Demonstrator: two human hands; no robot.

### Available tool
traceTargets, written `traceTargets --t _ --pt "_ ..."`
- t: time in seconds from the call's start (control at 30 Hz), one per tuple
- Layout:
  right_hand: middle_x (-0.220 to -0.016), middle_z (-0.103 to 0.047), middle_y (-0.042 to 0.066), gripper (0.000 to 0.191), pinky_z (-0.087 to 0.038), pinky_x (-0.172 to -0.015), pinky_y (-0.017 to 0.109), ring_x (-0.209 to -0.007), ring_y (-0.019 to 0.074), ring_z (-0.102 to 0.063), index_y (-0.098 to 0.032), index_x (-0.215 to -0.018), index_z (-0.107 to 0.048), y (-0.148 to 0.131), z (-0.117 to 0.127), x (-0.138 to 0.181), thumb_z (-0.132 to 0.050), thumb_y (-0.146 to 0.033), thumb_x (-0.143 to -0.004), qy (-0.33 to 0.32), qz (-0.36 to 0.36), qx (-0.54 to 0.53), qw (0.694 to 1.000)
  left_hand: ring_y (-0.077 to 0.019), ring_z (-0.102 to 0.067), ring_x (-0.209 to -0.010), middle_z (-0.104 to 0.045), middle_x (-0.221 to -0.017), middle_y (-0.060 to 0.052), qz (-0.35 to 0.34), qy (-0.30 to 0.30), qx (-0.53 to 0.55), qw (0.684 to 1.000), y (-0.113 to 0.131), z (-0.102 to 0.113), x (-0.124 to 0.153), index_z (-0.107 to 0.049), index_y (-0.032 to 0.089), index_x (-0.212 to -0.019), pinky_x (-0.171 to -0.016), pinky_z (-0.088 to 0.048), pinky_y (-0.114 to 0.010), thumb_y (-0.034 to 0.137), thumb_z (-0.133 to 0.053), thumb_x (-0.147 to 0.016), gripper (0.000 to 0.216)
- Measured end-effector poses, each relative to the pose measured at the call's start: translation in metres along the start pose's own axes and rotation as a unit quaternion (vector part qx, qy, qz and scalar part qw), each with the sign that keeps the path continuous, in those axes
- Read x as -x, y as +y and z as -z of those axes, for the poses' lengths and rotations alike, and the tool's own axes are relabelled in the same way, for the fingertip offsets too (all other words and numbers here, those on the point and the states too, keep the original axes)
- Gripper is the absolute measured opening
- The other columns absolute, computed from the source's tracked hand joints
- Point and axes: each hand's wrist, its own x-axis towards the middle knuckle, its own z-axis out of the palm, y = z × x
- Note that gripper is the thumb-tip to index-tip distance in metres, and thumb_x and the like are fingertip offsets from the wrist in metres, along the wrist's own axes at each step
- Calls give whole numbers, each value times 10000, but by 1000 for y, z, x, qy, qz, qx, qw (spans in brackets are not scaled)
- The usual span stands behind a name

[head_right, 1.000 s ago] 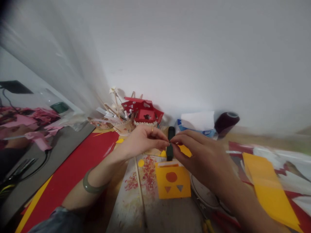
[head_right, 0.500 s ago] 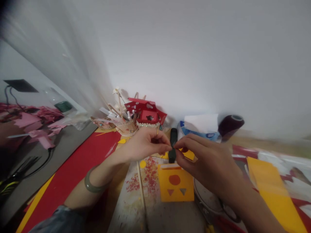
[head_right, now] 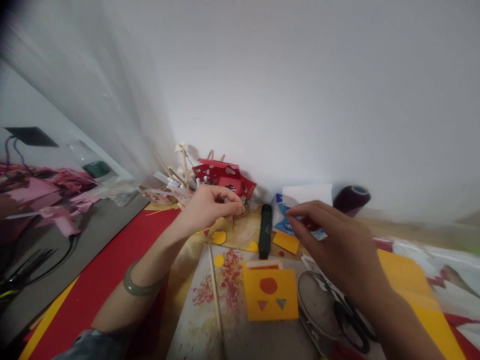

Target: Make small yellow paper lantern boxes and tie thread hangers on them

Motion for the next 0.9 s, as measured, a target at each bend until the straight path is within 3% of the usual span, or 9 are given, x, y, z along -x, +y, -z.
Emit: traceTargets --t 0.17,0.53,0.9 --pt "-752 -665 8 107 -437 -479 278 -601 163 -597 -268 -849 -615 5 0 2 -533 -338 -844 -2 -19 -3 1000 -58 -452 -454 -538 -506 32 1 32 9 999 0 -1 -1 -656 131 -692 -439 -321 -181 220 -612 -682 100" --pt "-665 -641 -17 86 -473 -475 230 -541 124 -598 -241 -855 -622 -9 2 -1 -544 -272 -840 -3 -9 -38 999 -71 -554 -486 -610 -522 21 57 -13 143 988 7 -11 2 -671 131 -676 -534 -460 -197 164 -663 -678 34" --pt "-784 -731 13 184 -484 -529 217 -623 125 -667 -205 -897 -657 -39 -2 8 -474 -223 -890 -28 55 -28 998 -72 -431 -519 -523 -561 37 -8 -62 68 996 17 -32 28 -644 135 -698 -481 -327 -191 229 -599 -687 104"
